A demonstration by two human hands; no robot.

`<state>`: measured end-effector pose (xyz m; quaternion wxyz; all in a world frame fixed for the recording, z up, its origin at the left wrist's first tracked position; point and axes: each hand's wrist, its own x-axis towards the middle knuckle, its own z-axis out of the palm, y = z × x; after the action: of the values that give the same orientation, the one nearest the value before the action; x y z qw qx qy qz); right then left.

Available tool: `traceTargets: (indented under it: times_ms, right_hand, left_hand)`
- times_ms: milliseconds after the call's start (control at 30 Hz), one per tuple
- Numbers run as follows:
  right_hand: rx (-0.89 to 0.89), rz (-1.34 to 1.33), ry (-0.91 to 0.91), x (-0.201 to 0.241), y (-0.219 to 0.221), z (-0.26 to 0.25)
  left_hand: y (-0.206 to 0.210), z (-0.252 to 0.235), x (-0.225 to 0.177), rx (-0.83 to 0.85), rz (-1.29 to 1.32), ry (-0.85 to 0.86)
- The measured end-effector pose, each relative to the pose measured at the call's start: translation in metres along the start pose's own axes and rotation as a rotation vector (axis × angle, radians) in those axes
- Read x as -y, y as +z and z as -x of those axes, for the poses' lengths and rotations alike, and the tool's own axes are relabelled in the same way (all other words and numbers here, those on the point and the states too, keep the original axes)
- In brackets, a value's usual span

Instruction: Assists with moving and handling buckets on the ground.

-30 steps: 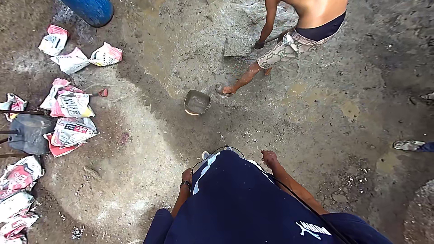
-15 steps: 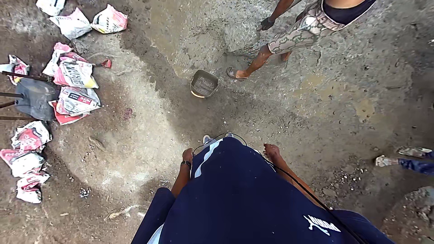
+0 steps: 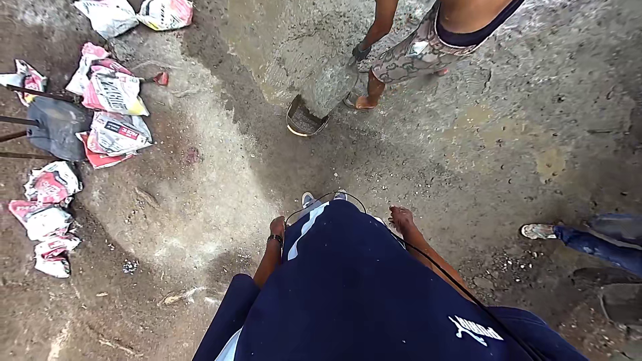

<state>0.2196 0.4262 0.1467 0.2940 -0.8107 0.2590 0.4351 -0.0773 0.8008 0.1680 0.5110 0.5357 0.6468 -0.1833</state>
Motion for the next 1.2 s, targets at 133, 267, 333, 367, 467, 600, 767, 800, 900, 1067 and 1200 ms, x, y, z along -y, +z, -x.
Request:
traceTargets:
  times_ms: [133,267,333,367,467,600,767,800,900,1067,1200]
  right_hand:
    - [0.019,-0.008,0.009,0.001,0.005,-0.002]
    - [0.039,0.005,0.023,0.005,0.012,-0.004]
    - [0.054,0.026,0.011,0.006,0.014,-0.005]
    - [0.060,0.032,0.006,0.006,0.015,-0.005]
    - [0.075,0.038,-0.007,0.009,0.017,-0.004]
    - [0.082,0.049,0.008,0.011,0.019,-0.009]
    - [0.083,0.030,0.006,0.017,0.020,-0.012]
    - [0.087,0.023,0.004,0.019,0.021,-0.012]
    - [0.085,0.001,0.003,0.021,0.021,-0.013]
    - [0.082,-0.023,0.011,0.021,0.020,-0.018]
    - [0.078,-0.025,0.011,0.021,0.019,-0.022]
  left_hand:
    - [-0.002,0.007,0.003,-0.006,0.075,-0.030]
    - [-0.003,0.008,0.013,-0.039,0.176,-0.063]
    - [-0.002,0.007,0.021,-0.065,0.239,-0.074]
    - [-0.002,0.008,0.024,-0.073,0.269,-0.086]
    - [-0.001,0.014,0.028,-0.090,0.335,-0.140]
    - [0.001,0.022,0.030,-0.082,0.311,-0.163]
    - [0.000,0.020,0.035,-0.057,0.167,-0.124]
    - [0.000,0.019,0.035,-0.055,0.142,-0.118]
    - [-0.001,0.016,0.028,-0.047,0.080,-0.104]
    - [0.000,0.011,0.010,-0.074,0.182,-0.081]
    - [0.001,0.004,-0.006,-0.089,0.332,-0.093]
